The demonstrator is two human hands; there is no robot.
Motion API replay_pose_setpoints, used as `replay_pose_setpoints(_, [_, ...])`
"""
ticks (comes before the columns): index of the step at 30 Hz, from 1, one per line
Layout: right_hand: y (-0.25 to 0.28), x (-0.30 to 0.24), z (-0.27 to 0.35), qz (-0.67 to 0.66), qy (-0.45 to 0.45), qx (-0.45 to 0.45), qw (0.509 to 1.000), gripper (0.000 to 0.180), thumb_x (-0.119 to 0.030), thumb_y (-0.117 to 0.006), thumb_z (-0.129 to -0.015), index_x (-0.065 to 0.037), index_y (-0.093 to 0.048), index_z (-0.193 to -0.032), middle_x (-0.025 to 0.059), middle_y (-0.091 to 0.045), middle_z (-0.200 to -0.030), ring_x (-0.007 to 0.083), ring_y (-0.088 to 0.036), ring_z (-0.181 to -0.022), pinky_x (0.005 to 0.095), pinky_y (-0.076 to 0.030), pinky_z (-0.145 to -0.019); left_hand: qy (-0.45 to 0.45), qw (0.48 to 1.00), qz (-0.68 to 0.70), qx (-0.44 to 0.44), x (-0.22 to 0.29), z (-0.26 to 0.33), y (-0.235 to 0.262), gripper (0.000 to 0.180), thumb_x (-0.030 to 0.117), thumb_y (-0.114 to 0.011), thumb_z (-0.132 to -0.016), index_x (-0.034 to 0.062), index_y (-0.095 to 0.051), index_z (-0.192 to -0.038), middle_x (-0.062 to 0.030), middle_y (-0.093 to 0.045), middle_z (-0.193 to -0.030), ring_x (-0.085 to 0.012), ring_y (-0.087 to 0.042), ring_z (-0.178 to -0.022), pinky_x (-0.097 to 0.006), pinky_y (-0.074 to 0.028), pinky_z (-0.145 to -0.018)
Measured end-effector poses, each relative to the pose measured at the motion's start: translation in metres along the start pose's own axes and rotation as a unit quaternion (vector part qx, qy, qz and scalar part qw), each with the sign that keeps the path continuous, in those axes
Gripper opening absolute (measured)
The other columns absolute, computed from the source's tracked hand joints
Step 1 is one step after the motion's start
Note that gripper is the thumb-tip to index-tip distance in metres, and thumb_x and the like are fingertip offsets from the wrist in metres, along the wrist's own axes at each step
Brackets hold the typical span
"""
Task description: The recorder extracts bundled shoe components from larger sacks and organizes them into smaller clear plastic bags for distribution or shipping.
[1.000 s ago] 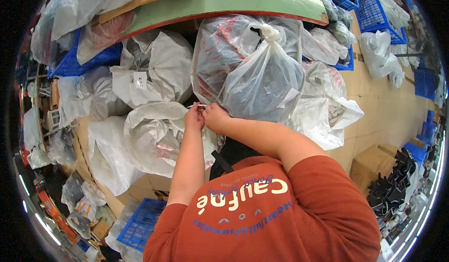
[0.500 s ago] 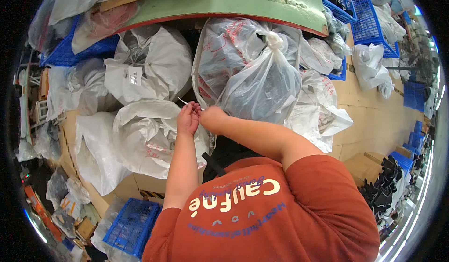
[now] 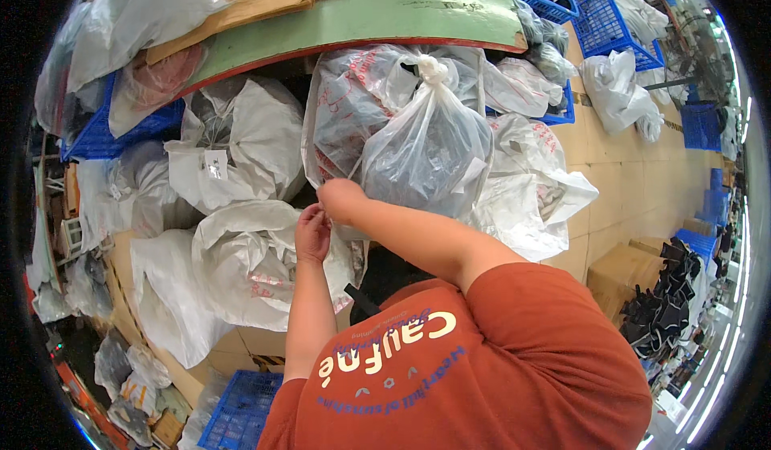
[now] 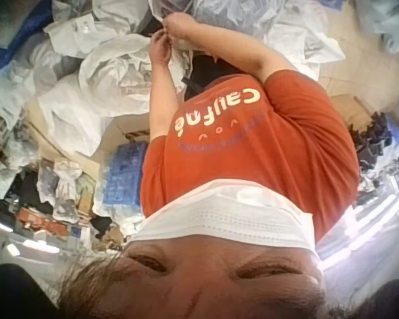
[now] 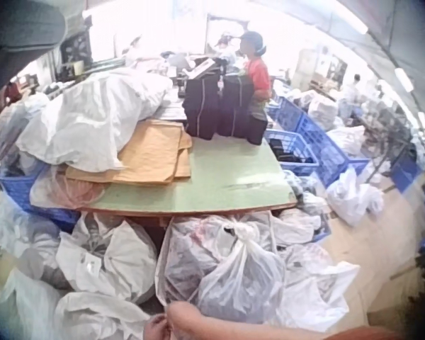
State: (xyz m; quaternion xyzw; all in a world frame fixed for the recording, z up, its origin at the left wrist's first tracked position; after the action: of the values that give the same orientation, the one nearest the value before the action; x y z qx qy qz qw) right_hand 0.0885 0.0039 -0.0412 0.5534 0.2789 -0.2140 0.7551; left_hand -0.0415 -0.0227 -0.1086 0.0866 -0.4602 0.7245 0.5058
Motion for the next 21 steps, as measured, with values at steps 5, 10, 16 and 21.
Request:
replay_pose_setpoints(5, [0.001,0.009,-0.014,-0.084,-0.106,-0.04,0.99,0.015,-0.018,-0.06,-0.068,-0.004,-0.061,-0.072,0.0152,-0.061,-0.074,0.0312,-0.058,-0.073,0.039,-0.045,-0.066,-0.07,0.955,-0.275,0.087,0.012,0.0,-0.021,0.011,0.007,-0.061,-0.076,0.0,-0.061,-0.085,0.0026,-0.054,-0.068,-0.0052,-0.044,-0.059,-0.02,-0.036,-0.053])
replay_pose_setpoints(10, [-0.005,0.011,-0.008,-0.085,-0.045,-0.063,0.993,0.015,-0.018,-0.061,-0.07,-0.005,-0.061,-0.075,0.0145,-0.061,-0.076,0.0314,-0.058,-0.073,0.0375,-0.045,-0.066,-0.163,0.855,-0.491,0.047,0.033,0.005,-0.006,0.005,0.004,-0.059,-0.076,0.001,-0.061,-0.079,0.0007,-0.055,-0.065,-0.0066,-0.045,-0.054,-0.02,-0.035,-0.051])
replay_pose_setpoints(16, [-0.003,0.008,-0.003,-0.182,0.013,-0.097,0.978,0.016,-0.019,-0.06,-0.074,-0.005,-0.061,-0.082,0.0132,-0.062,-0.078,0.0299,-0.059,-0.074,0.0357,-0.045,-0.067,0.011,0.994,0.042,0.102,0.022,0.018,-0.002,0.004,0.001,-0.056,-0.076,0.0008,-0.054,-0.072,-0.0013,-0.049,-0.06,-0.0089,-0.038,-0.048,-0.022,-0.029,-0.044])
replay_pose_setpoints(21, [0.003,-0.002,0.001,-0.066,-0.032,-0.106,0.992,0.015,-0.015,-0.063,-0.071,-0.005,-0.063,-0.081,0.0125,-0.062,-0.076,0.0248,-0.061,-0.073,0.033,-0.046,-0.064,0.003,0.987,0.097,0.127,0.02,0.024,-0.018,0.003,0.001,-0.053,-0.079,0.0013,-0.053,-0.076,0.0001,-0.045,-0.061,-0.0091,-0.036,-0.048,-0.022,-0.028,-0.044])
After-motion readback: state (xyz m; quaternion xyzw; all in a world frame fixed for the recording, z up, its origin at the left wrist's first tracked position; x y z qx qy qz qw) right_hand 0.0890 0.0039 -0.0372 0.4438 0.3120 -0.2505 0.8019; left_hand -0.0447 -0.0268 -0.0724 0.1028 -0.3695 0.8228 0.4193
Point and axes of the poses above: each hand's wrist, its own z-axis away from the middle knuckle, its own y-axis out of the back of the hand, x = y × z, the point moved 3 cm from there along -z, towards the middle knuckle
